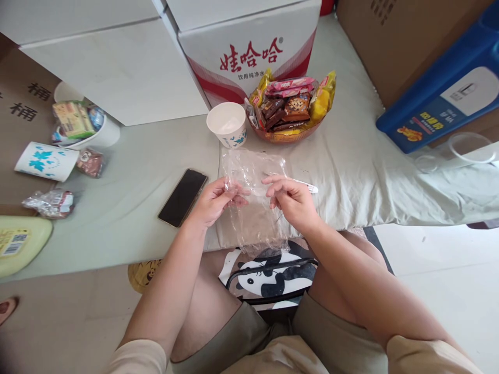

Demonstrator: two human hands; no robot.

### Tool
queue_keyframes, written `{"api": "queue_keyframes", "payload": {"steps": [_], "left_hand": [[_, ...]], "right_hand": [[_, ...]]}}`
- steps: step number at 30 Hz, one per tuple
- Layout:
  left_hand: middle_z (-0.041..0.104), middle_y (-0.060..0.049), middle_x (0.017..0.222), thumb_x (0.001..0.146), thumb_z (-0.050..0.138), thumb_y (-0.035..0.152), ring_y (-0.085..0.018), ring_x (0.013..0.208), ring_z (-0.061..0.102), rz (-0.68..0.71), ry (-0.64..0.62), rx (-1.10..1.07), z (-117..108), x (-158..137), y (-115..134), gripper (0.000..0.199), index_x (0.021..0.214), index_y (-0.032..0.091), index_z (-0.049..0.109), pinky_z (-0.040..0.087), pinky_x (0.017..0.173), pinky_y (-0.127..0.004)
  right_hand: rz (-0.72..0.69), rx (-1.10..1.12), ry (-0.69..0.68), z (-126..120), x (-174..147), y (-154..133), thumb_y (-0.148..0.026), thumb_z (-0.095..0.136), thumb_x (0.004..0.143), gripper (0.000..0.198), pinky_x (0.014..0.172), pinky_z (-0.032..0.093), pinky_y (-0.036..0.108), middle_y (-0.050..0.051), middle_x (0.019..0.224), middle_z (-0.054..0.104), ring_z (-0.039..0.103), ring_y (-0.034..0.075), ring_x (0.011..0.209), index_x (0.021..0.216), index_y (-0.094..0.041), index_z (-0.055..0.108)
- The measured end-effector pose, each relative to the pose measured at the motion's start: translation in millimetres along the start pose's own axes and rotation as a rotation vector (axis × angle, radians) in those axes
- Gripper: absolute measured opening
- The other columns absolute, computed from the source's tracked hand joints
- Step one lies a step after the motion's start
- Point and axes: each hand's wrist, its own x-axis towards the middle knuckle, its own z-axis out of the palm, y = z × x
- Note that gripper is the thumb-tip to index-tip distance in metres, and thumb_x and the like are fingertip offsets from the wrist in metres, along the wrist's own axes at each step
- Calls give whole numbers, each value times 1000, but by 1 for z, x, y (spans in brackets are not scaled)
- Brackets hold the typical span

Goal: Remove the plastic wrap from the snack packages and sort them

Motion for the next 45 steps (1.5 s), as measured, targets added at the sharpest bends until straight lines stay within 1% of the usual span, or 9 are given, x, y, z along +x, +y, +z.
{"api": "queue_keyframes", "payload": {"steps": [7, 14, 20, 24, 28, 33, 39, 41, 45], "left_hand": [[77, -4, 94, 84, 75, 42, -16, 80, 73, -36, -27, 12, -2, 0, -3, 28, 100, 20, 72, 56, 72, -26], [76, -4, 86, 82, 68, 29, -14, 75, 67, 28, -13, 10, -3, -1, 0, 12, 81, 18, 73, 51, 71, -27], [78, -9, 93, 78, 63, 29, -17, 83, 68, -30, -32, -19, -5, -2, 5, 16, 79, 16, 73, 50, 73, -28], [74, -6, 88, 80, 70, 40, -14, 74, 66, 43, 17, 85, -5, 0, 5, 24, 80, 15, 70, 50, 70, -27], [71, -1, 92, 74, 77, 31, -10, 68, 65, 57, 75, 138, -4, 1, 4, 29, 98, 19, 65, 49, 67, -24], [74, -5, 106, 70, 84, 34, -12, 79, 70, 42, 60, -92, -4, 0, 4, 65, 125, 25, 50, 53, 79, -27], [76, -5, 82, 69, 86, 37, -16, 74, 72, -151, -72, -77, 2, -2, 4, 47, 105, 16, 63, 52, 71, -27], [75, -3, 81, 70, 85, 37, -14, 70, 70, -101, -13, -92, 3, -1, 4, 41, 99, 16, 65, 52, 70, -26], [76, -2, 85, 73, 81, 39, -14, 70, 71, -54, 52, -78, 2, 0, 5, 37, 98, 18, 63, 55, 69, -26]], "right_hand": [[-74, 2, -30, -7, 0, -5, -23, 66, 73, 16, 62, 46, 32, 9, 99, 69, 63, 22, 92, 58, -22, 68], [-57, -7, -14, -7, 1, -6, -22, 64, 70, 21, 61, 43, 30, 8, 89, 67, 61, 24, 100, 51, -21, 57], [140, 185, 56, -7, 3, -6, -32, 63, 74, 14, 56, 44, 29, 6, 116, 67, 56, 11, 63, 82, -21, 62], [197, 207, 6, -6, 4, -3, -51, 63, 82, 37, 64, 53, 31, 5, 123, 64, 64, 14, 72, 109, -27, 56], [240, 44, -98, -3, 2, -1, -35, 80, 72, 68, 69, 55, 32, 2, 108, 67, 65, 16, 76, 132, -31, 46], [214, -1, -81, -2, 1, -2, -29, 77, 75, 65, 66, 54, 32, -2, 84, 68, 64, 16, 69, 132, -28, 46], [118, 137, 21, -1, 1, 0, -28, 82, 73, 85, 79, 58, 37, 1, 100, 72, 70, 20, 84, 143, -34, 35], [169, 177, -42, 1, 2, 0, -29, 83, 71, 80, 79, 58, 37, 1, 101, 73, 71, 20, 85, 138, -32, 40], [279, 65, -177, 2, 3, -1, -40, 78, 77, 33, 69, 56, 33, 1, 81, 71, 68, 18, 72, 99, -22, 61]]}}
